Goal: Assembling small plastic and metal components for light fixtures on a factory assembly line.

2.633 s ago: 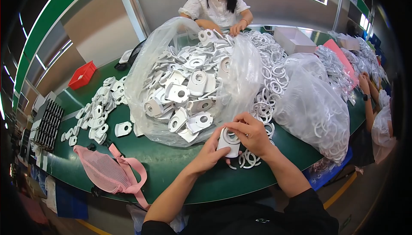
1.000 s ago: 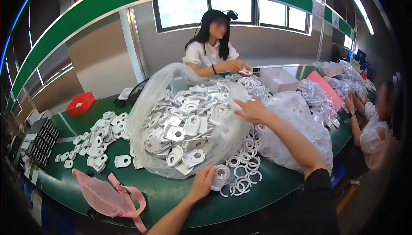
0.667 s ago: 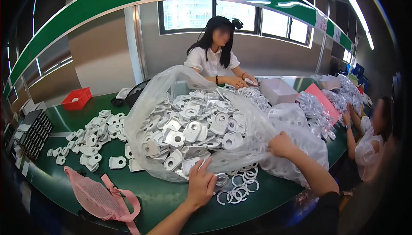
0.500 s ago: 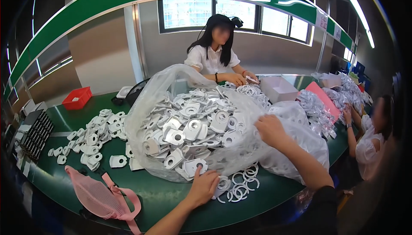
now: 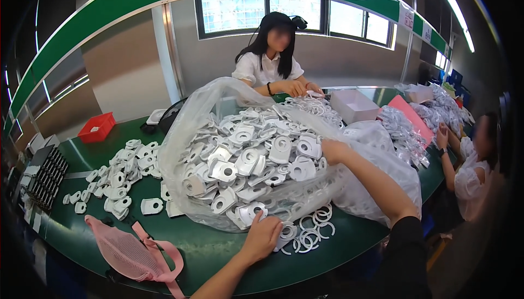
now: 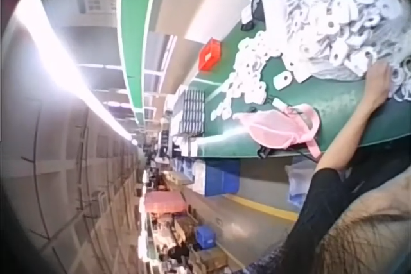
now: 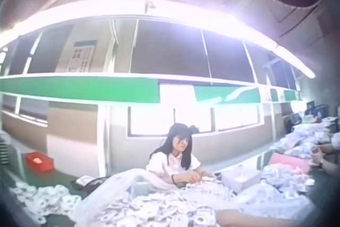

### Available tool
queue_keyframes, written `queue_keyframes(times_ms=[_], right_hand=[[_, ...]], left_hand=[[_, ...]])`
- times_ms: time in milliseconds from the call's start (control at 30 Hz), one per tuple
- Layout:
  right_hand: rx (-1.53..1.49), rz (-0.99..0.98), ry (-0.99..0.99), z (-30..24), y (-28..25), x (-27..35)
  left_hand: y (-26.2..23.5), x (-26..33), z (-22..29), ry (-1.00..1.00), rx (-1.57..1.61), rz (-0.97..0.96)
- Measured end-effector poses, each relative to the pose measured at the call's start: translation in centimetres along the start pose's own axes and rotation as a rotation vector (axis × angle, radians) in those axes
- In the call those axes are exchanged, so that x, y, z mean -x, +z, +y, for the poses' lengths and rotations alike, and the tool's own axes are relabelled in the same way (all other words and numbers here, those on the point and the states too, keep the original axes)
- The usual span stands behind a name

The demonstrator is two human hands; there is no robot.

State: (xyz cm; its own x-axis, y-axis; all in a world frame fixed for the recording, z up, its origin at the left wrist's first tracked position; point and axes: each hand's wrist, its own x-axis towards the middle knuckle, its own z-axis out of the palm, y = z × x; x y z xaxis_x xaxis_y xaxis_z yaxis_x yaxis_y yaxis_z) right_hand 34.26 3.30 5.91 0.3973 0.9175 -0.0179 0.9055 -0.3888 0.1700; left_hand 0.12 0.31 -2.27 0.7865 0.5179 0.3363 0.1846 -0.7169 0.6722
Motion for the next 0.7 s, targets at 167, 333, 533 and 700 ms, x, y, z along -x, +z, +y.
queue_keyframes(times_ms=[167,333,533,700], right_hand=[[-0.064,-0.157,-0.341,-4.0,-1.1,-2.2],[-0.578,0.159,-0.305,-9.5,0.5,-8.0],[-0.933,0.164,-0.437,-6.4,-2.0,-11.7],[-0.193,-0.082,-0.323,0.1,-0.6,-6.7]], left_hand=[[0.6,0.0,0.2,0.037,-0.008,0.080],[0.4,-0.2,0.5,0.032,-0.011,0.057],[0.5,0.0,0.9,0.025,0.003,0.056],[0.4,0.2,0.9,-0.010,-0.005,0.055]])
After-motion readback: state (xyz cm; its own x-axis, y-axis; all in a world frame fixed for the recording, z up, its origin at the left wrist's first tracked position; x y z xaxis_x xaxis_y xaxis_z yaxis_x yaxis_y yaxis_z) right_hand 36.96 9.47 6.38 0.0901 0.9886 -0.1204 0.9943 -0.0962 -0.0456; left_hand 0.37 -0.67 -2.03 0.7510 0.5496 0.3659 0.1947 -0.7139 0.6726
